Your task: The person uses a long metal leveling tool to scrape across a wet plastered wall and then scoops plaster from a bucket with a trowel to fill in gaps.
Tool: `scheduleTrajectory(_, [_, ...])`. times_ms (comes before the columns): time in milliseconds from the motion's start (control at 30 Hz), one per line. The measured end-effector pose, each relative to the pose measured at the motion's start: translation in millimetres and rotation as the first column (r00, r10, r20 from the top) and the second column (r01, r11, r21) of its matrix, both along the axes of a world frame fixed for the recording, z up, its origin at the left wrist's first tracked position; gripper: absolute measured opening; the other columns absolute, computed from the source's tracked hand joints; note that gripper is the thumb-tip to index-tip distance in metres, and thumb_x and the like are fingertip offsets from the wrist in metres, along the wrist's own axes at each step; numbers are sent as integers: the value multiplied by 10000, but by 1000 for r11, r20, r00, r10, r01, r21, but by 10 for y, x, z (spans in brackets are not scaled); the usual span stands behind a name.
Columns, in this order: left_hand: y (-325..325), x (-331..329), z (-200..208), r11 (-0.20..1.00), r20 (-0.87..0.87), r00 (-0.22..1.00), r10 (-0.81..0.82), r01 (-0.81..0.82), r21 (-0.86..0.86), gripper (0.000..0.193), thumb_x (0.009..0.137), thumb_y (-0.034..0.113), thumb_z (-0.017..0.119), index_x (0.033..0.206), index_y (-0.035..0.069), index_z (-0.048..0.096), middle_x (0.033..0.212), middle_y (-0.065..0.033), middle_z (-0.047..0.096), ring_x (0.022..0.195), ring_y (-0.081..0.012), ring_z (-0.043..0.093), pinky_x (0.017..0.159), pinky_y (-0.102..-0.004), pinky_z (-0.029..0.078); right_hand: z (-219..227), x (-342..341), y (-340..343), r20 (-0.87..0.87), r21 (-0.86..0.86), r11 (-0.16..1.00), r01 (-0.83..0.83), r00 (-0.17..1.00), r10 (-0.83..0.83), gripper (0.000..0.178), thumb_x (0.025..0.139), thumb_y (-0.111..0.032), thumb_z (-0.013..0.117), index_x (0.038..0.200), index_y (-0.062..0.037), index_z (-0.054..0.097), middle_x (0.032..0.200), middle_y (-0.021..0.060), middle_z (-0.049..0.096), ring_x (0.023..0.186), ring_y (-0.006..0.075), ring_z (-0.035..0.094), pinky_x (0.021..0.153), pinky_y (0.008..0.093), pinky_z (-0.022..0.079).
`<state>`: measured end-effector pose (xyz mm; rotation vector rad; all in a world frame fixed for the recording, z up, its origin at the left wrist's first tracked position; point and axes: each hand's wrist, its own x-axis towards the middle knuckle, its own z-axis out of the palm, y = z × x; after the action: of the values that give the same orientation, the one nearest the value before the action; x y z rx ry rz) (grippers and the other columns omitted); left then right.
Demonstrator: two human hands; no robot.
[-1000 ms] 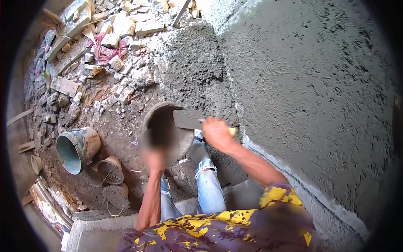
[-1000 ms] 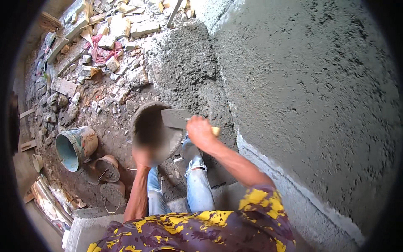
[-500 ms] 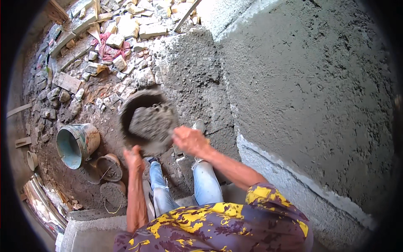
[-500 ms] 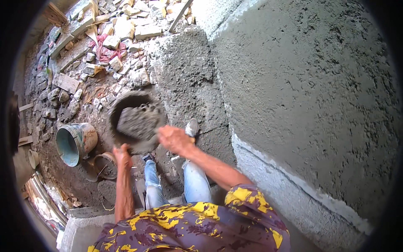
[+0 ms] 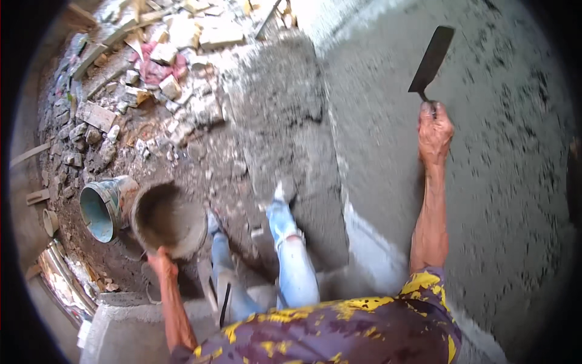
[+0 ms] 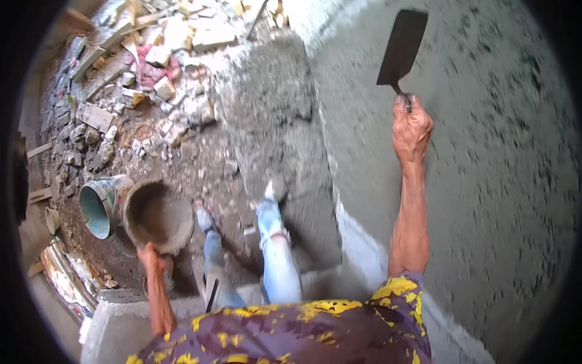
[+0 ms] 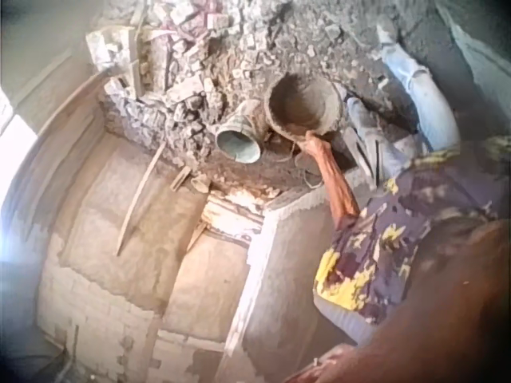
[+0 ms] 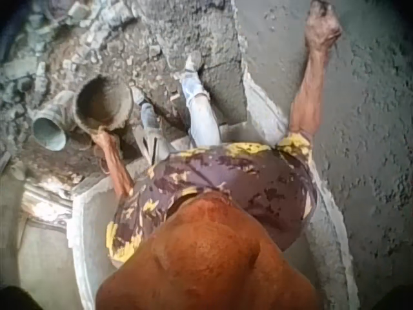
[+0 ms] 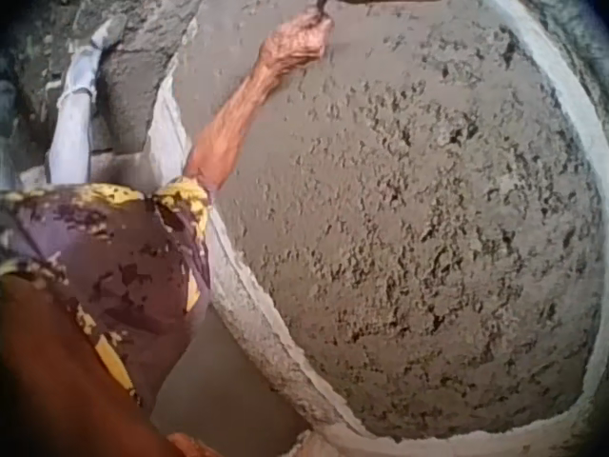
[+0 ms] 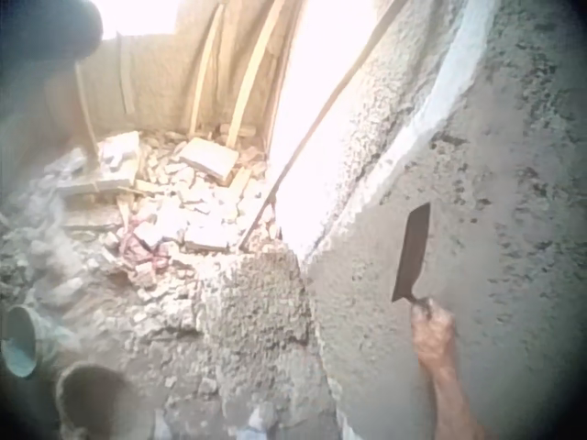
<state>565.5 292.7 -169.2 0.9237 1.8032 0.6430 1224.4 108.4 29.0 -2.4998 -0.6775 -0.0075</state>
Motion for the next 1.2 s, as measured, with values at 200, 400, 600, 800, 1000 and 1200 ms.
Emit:
scheduleTrajectory(200, [-313,851,99,978,100,973,-206,203,35,278,645,-59,532,901,48,552,782,-13,573,677,-139,525,600,-272,432,-98,-1516,-79,-239,-205,890,-408,903,358,177,832,-190,530,902,-46,604,878,162,602,761,366,586,657,449,477])
scheduleTrajectory(400, [-466,1434,273,862,81,859,-506,503,59,215,698,50,530,902,-18,529,643,1,446,538,-94,383,464,-281,342,-1437,-3005,420,-160,-700,451,-553,738,656,118,757,-149,546,793,-68,623,825,136,621,738,307,631,607,396,516])
scheduleTrajectory(600, [-302,997,675,875,139,865,-482,484,19,221,704,99,540,878,-27,487,648,10,409,547,-90,358,456,-284,318,-1091,-3480,231,-396,-328,677,-659,746,535,184,817,-195,541,817,-13,569,764,166,609,640,314,626,551,436,522])
scheduleTrajectory(800, [-150,238,821,972,256,941,-221,234,-21,479,713,102,648,1124,-49,454,748,-3,516,641,-119,476,613,-257,428,-596,-4082,445,-583,-162,713,-682,649,488,242,904,-290,460,897,-54,516,809,123,570,682,302,602,600,433,520])
scheduleTrajectory(1000, [-166,-293,1159,990,426,897,-119,74,122,428,790,79,596,1194,67,454,1018,-55,568,898,-191,559,813,-350,480,-380,-4140,840,-499,489,528,-694,273,822,318,889,-318,497,887,-7,568,799,148,596,738,300,607,654,390,509])
scheduleTrajectory(1200, [-177,-597,837,995,101,992,-80,73,74,428,665,10,558,1089,23,507,940,-62,578,806,-189,556,706,-326,481,-1730,-1798,-401,-476,735,576,-358,332,814,235,900,-256,517,941,-51,623,862,57,609,714,173,578,625,329,500])
